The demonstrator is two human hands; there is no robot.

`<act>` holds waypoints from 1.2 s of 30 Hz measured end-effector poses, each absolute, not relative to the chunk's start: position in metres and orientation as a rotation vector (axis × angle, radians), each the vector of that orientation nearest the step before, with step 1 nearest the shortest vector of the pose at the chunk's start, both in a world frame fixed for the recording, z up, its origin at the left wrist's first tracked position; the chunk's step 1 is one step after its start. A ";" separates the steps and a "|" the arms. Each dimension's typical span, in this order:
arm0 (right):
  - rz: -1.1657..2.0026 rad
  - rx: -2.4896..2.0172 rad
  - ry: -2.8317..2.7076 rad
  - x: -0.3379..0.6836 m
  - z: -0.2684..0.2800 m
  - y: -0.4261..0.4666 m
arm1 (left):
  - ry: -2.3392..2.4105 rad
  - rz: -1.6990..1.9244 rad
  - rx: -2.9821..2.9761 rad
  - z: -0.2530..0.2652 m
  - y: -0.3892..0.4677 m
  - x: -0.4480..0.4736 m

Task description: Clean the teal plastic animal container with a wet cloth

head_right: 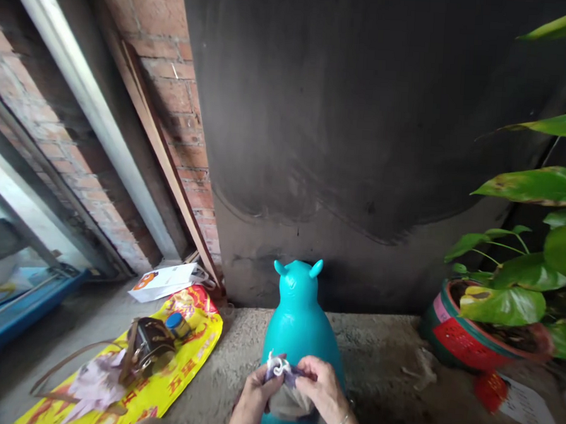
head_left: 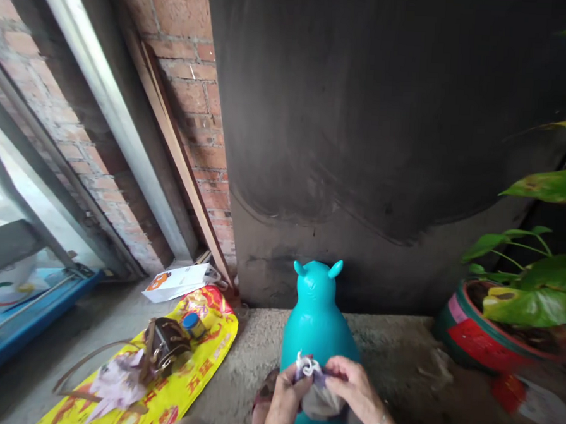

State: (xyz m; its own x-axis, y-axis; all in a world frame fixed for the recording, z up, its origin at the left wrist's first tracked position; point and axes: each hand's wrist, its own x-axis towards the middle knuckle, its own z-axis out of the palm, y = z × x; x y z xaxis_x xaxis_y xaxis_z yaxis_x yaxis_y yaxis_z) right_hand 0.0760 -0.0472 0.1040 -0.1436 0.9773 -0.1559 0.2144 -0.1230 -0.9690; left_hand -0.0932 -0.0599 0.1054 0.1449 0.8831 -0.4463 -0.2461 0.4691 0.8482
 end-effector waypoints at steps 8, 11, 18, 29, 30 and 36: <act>1.176 -1.291 -1.279 0.105 0.128 -0.051 | 1.228 0.911 0.987 0.057 -0.055 -0.106; 1.144 -1.283 -1.424 0.090 0.142 -0.054 | 1.296 0.903 1.357 0.080 -0.053 -0.114; 0.927 -1.350 -1.780 0.051 0.142 -0.061 | 0.984 0.650 1.459 0.138 -0.045 -0.114; 0.796 -1.784 -2.096 0.097 0.111 -0.089 | 1.149 0.843 1.404 0.169 -0.052 -0.126; 0.788 -1.794 -2.112 0.103 0.106 -0.093 | 1.162 0.854 1.417 0.179 -0.054 -0.126; 1.059 -1.908 -1.887 0.139 0.124 -0.109 | 1.184 0.782 1.535 0.194 -0.058 -0.148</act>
State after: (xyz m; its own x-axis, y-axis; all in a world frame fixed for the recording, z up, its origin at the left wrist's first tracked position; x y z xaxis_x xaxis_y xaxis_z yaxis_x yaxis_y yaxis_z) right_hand 0.1385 -0.1094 0.1239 -0.1069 0.9442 -0.3115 0.7577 -0.1255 -0.6404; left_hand -0.1477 -0.0578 0.1938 0.3105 0.9471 -0.0808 0.2980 -0.0163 0.9544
